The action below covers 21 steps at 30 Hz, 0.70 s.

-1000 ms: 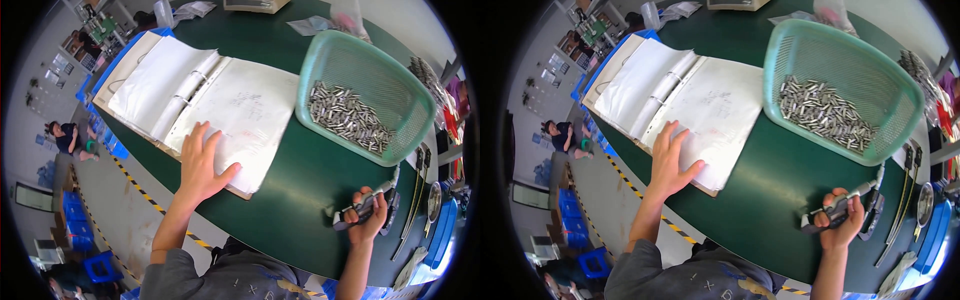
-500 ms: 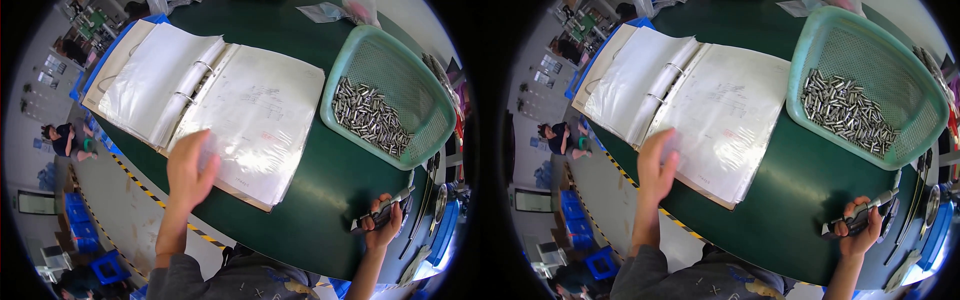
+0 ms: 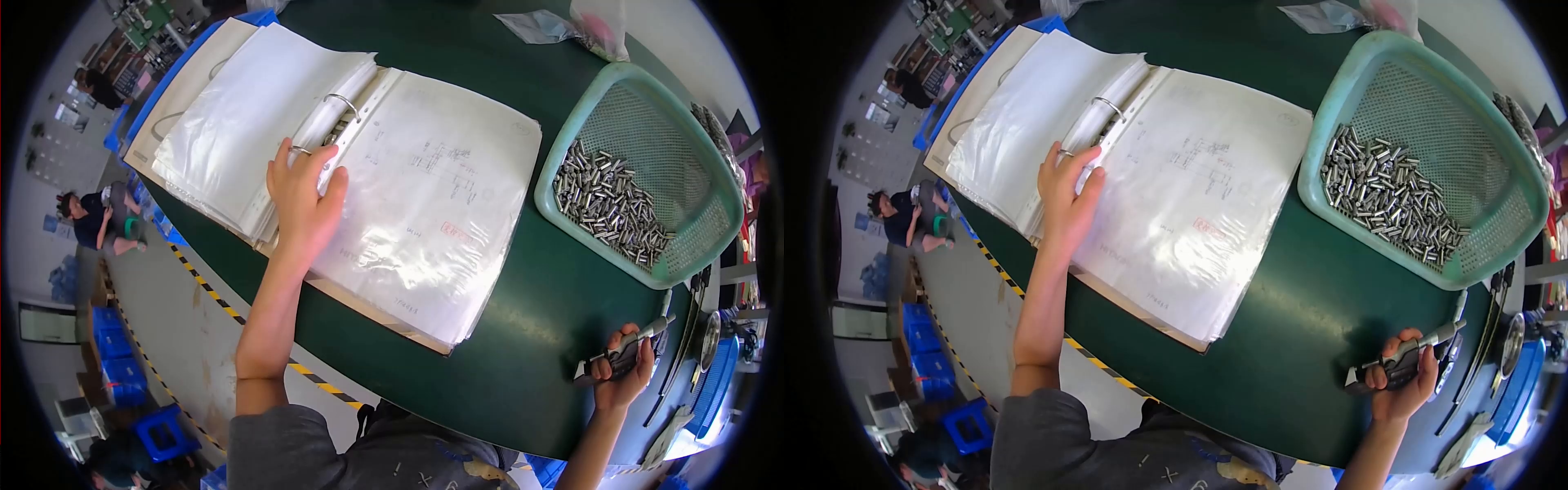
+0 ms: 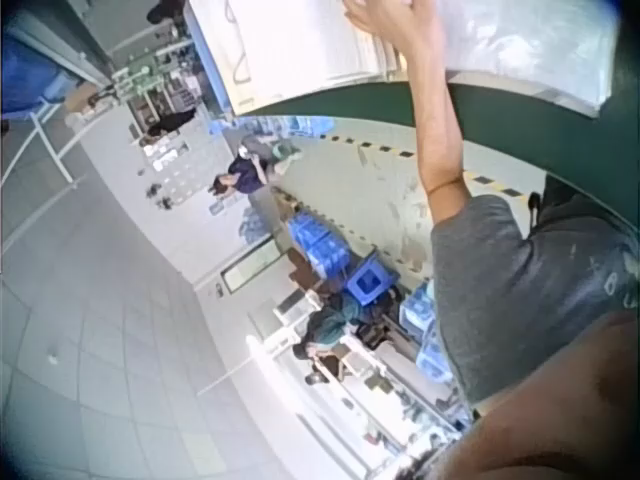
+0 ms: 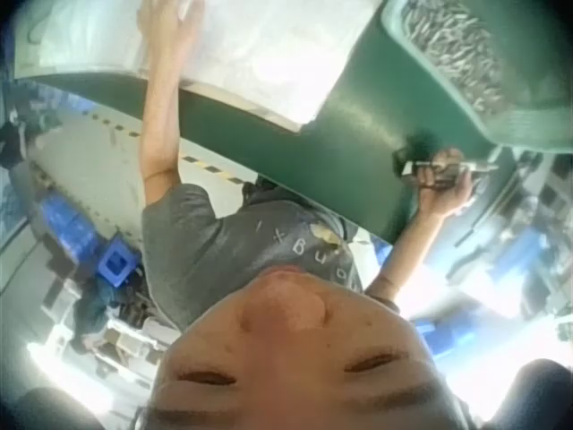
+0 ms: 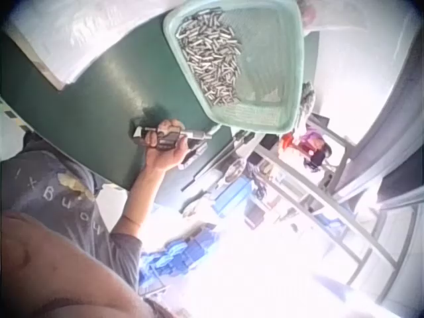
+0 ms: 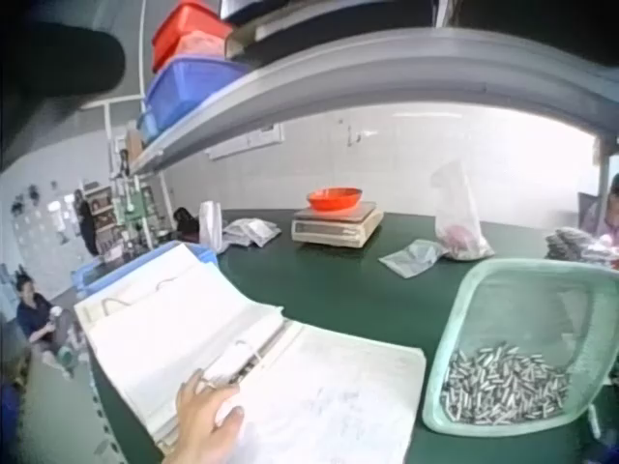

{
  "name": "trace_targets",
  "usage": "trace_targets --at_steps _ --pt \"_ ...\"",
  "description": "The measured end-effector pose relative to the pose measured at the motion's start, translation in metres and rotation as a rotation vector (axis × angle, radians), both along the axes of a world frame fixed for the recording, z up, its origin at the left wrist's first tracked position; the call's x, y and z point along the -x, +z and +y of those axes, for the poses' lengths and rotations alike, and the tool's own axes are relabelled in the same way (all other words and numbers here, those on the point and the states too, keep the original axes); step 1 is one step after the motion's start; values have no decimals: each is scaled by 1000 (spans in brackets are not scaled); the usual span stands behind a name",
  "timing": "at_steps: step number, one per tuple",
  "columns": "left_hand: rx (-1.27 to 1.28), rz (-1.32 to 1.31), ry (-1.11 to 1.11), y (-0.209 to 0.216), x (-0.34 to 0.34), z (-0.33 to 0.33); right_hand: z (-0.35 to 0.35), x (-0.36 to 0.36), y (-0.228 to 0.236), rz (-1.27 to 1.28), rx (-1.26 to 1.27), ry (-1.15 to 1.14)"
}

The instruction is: Measure the dimensions of small metal components using a micrometer.

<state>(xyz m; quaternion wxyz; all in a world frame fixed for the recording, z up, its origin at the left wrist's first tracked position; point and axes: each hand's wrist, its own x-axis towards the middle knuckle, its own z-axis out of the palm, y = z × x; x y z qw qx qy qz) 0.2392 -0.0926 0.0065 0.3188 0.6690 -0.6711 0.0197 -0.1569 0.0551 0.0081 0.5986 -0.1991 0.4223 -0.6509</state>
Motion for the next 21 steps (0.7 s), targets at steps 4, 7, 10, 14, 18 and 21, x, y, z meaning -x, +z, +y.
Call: trace_targets --at_steps 4,7,10,14,18,21 --pt "69 382 -62 -5 -3 -1 0 2 1 -7 -8 3" --pt "118 540 -127 -5 -4 -3 -1 0 2 -37 -14 -46" --pt "37 719 -185 -4 -16 -4 0 2 -1 -4 22 -5" --pt "8 726 -156 -4 -18 -4 1 1 -2 -26 19 -21" --pt "26 734 -108 -3 -11 10 4 -1 -2 -78 19 -42" --pt "3 699 -127 -3 -13 17 6 0 -3 -92 22 -23"
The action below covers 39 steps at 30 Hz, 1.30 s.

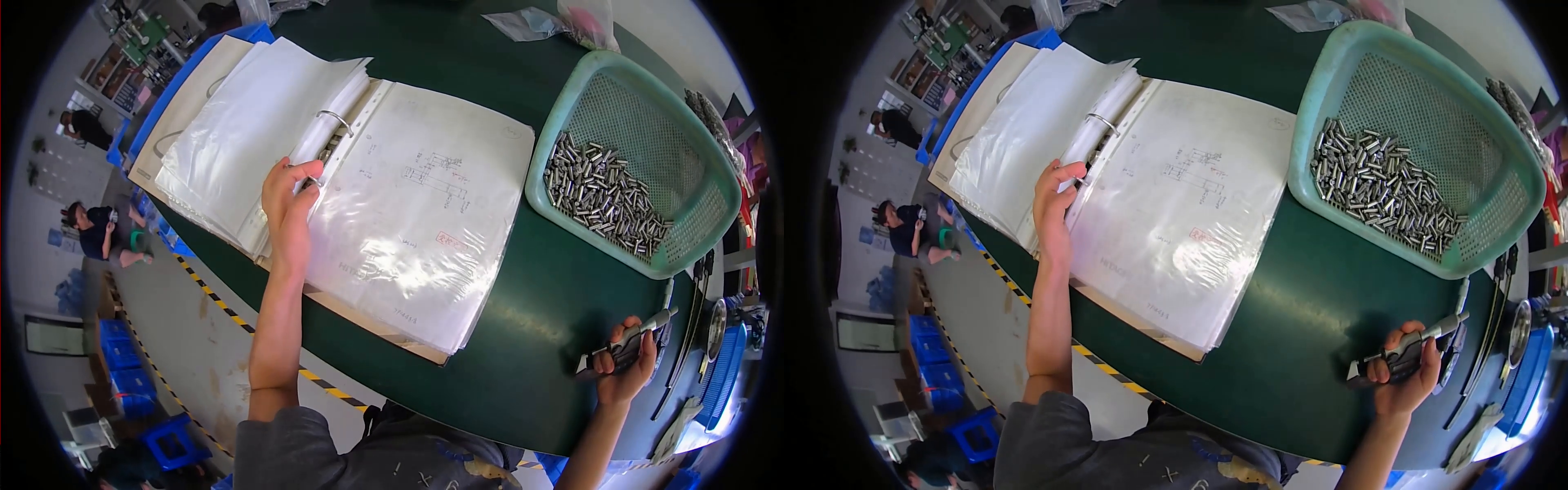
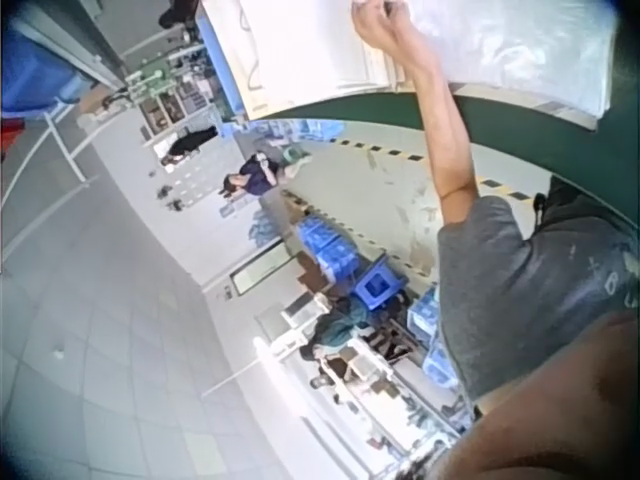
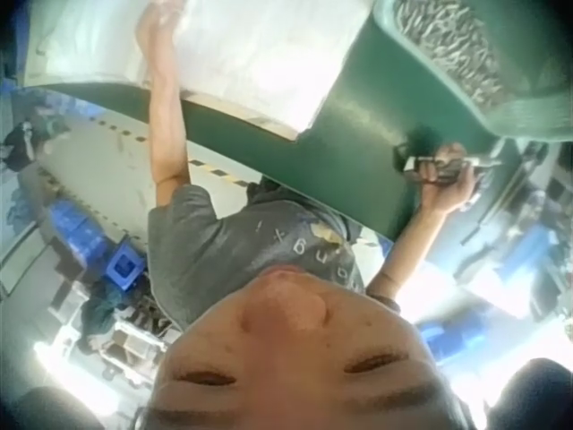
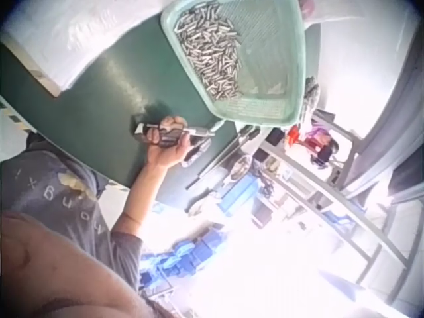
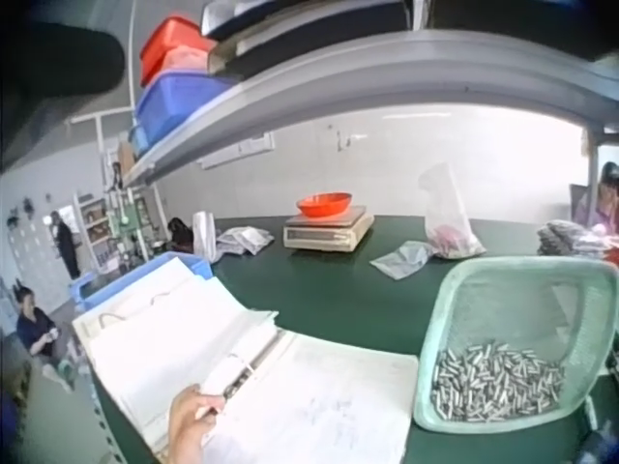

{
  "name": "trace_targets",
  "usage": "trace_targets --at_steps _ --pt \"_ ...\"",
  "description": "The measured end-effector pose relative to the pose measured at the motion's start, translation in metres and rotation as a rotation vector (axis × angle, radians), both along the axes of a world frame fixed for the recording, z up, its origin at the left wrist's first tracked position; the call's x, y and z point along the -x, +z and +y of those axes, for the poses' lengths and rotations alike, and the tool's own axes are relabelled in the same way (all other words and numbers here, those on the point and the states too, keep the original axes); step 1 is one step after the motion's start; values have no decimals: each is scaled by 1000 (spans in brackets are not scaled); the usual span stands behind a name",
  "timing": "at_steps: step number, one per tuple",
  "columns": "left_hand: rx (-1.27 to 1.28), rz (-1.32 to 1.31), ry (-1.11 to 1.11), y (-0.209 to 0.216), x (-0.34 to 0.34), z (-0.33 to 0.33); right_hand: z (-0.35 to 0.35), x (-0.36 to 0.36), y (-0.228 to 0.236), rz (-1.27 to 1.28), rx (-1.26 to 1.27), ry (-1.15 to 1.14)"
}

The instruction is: Measure the dimensions of small metal components using a micrometer.

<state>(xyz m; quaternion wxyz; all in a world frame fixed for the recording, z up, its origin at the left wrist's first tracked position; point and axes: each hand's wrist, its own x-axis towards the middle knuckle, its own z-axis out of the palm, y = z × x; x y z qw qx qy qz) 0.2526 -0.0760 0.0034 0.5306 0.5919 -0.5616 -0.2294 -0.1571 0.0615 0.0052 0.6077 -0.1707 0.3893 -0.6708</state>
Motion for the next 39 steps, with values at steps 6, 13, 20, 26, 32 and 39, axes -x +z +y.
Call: trace_targets --at_steps 6,13,20,26,32,39 --pt "43 -31 64 1 23 -5 -1 9 3 54 -12 7" --pt "215 -599 235 16 14 10 -31 1 6 -8 -68 227" --pt "213 -315 191 21 53 37 -10 31 -7 41 -57 330" --pt "274 -507 95 26 80 79 4 25 9 18 -111 480" --pt "349 -432 -316 34 144 57 9 22 -8 14 -21 368" --pt "329 -448 -692 16 217 42 -4 21 -2 -108 32 321"
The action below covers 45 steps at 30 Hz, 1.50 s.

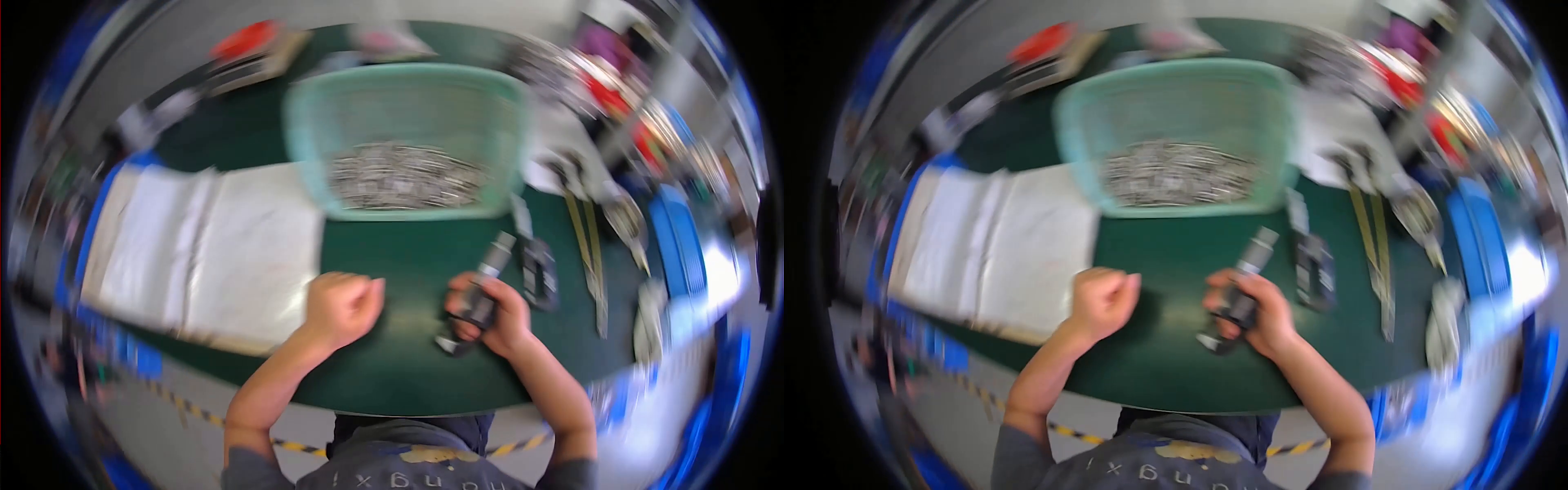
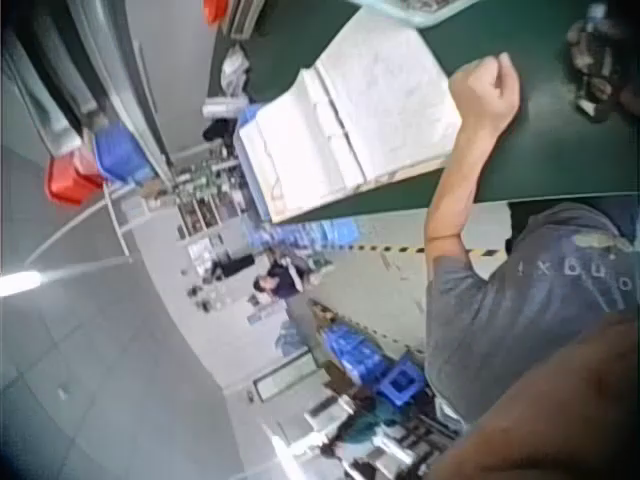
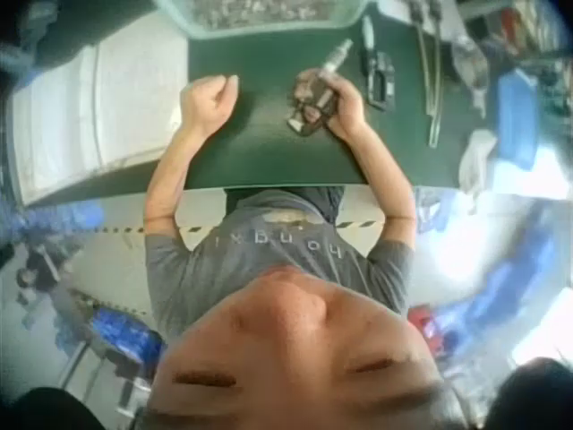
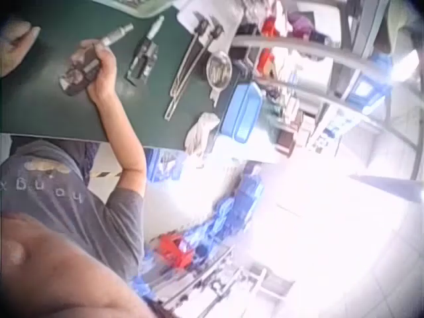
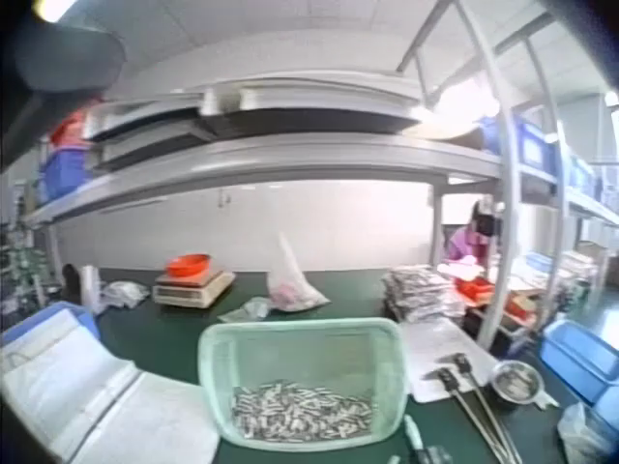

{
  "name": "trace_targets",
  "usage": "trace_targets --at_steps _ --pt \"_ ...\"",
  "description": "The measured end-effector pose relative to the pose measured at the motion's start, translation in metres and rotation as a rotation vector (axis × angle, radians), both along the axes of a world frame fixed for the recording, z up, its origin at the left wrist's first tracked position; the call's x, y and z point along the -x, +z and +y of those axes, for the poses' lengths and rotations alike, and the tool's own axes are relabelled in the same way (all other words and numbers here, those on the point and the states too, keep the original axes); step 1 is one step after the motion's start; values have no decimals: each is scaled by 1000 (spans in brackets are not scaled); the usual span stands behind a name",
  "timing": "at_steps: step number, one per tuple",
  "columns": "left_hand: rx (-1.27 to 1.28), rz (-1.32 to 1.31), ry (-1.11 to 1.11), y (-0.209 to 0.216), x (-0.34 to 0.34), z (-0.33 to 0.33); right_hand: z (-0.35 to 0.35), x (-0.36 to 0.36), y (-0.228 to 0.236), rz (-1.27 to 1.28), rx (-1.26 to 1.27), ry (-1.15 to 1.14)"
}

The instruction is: Measure the dimensions of small metal components using a micrometer.

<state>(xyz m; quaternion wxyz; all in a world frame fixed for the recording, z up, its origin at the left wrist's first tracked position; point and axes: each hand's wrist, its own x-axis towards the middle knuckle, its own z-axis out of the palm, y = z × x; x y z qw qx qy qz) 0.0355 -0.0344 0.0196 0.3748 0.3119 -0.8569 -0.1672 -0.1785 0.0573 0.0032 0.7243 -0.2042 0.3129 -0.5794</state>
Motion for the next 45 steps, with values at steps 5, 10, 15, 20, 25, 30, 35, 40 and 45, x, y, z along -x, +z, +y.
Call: trace_targets --at_steps 5,10,15,20,25,30,35,40,45 --pt "-91 -182 -191 -14 23 16 13 10 0 3 89 -144" --pt "22 -230 -336 -22 31 30 22 24 1 -15 140 -228" --pt "-46 -197 -377 -24 28 26 24 25 1 6 196 -220" --pt "-30 -190 -367 -27 19 22 16 14 4 74 128 -159" --pt "-245 -88 -360 -29 29 34 7 -5 -10 4 171 -126" --pt "-158 -163 -244 -35 38 44 6 -15 -18 60 201 -45" --pt "-117 -160 -228 -30 41 45 6 -15 -17 273 259 -114" --pt "45 -199 -304 -28 38 40 18 2 2 521 -42 -303" --pt "57 -215 -356 -30 38 40 42 18 8 928 -145 -231"
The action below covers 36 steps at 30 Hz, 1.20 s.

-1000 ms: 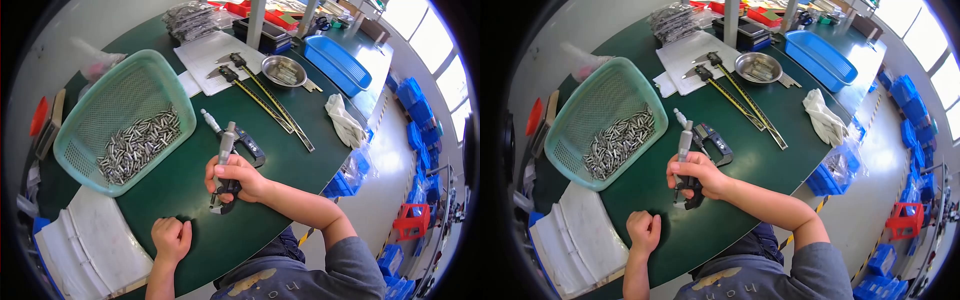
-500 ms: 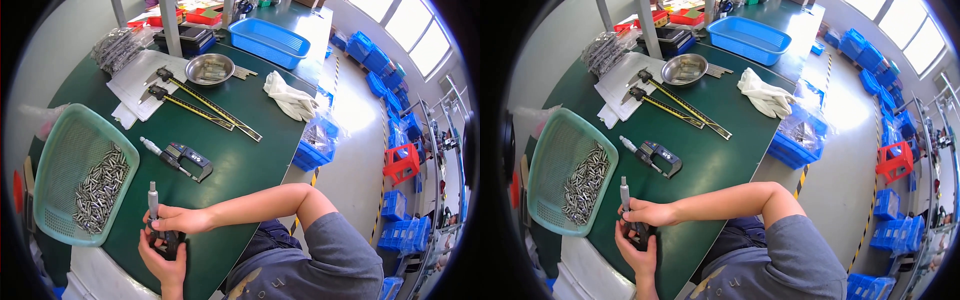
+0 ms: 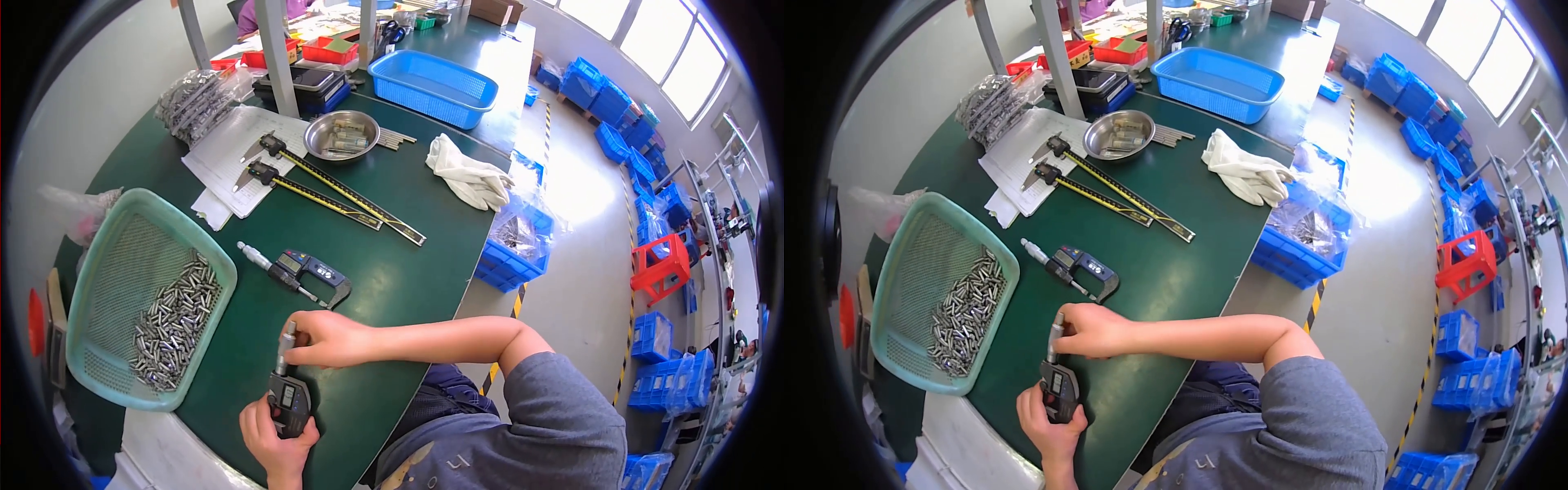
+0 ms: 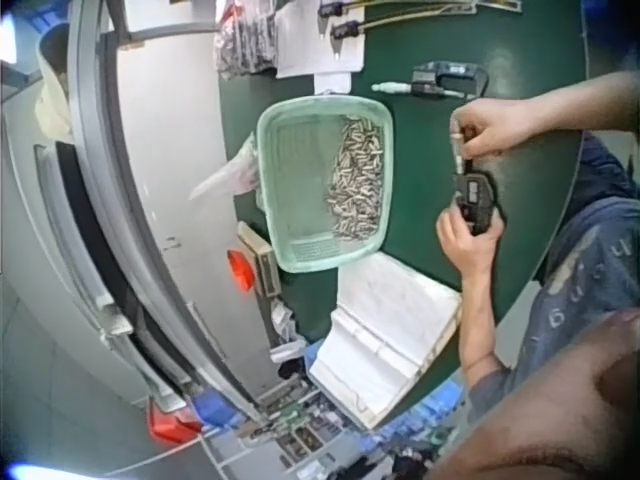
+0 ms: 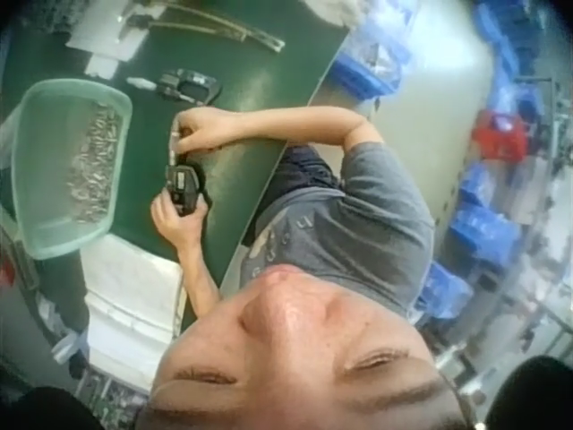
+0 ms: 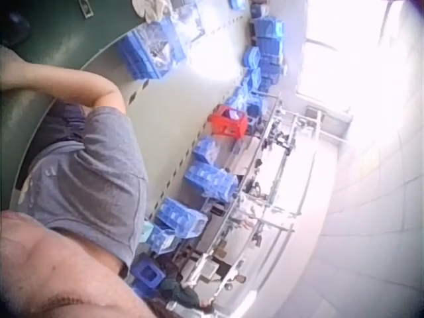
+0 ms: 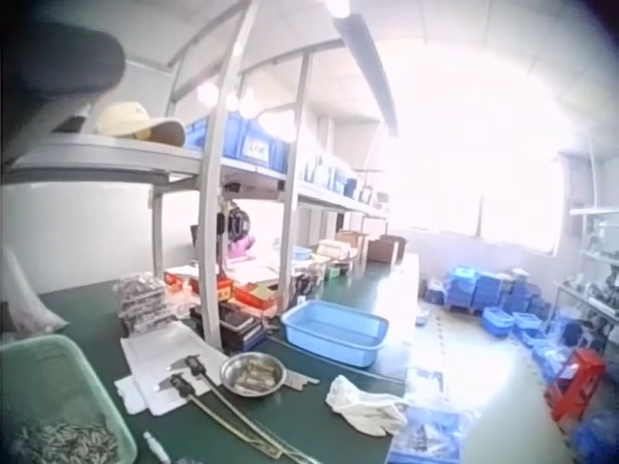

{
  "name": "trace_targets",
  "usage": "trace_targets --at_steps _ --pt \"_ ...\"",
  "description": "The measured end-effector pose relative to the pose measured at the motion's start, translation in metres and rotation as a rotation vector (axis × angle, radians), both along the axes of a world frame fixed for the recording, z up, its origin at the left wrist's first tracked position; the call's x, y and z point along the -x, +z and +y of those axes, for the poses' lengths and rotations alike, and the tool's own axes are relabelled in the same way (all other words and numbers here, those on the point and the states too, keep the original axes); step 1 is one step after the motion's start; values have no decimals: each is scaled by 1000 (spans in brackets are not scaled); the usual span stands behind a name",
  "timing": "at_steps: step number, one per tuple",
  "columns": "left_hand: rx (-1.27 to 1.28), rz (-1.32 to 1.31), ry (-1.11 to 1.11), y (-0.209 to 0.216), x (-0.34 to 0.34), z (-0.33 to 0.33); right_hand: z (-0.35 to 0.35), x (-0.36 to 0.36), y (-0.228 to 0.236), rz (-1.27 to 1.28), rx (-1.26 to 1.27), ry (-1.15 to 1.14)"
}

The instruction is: Measure the dimensions of small metal components using a micrometer.

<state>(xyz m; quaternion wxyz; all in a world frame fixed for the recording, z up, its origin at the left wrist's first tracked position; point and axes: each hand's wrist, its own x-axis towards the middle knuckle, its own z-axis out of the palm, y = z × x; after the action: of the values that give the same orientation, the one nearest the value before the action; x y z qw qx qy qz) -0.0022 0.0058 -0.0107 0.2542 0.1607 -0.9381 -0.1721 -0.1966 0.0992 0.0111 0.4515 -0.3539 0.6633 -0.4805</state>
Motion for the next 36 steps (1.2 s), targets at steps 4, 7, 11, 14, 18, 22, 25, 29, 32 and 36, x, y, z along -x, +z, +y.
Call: trace_targets --at_steps 4,7,11,14,18,22,25,29,32,36 --pt "48 -46 -31 4 -8 -2 32 28 30 408 -187 115" --pt "69 -24 -31 4 -1 -2 64 87 33 838 -108 -373" --pt "61 -23 -45 5 2 -1 95 193 40 1296 -379 -1052" --pt "57 -13 -26 2 0 -2 106 237 30 1256 -702 -1078" --pt "58 -37 -38 2 0 0 120 258 54 1169 -651 -1002" --pt "80 -79 -31 7 -3 2 117 215 124 617 -20 -881" --pt "87 -114 -26 9 -4 3 101 195 146 404 329 -659" --pt "55 -97 0 25 -4 5 54 171 144 300 529 -543" --pt "-37 -2 -47 52 6 0 7 131 138 378 511 -538" --pt "35 195 -198 102 47 -1 -35 95 118 854 516 -567"
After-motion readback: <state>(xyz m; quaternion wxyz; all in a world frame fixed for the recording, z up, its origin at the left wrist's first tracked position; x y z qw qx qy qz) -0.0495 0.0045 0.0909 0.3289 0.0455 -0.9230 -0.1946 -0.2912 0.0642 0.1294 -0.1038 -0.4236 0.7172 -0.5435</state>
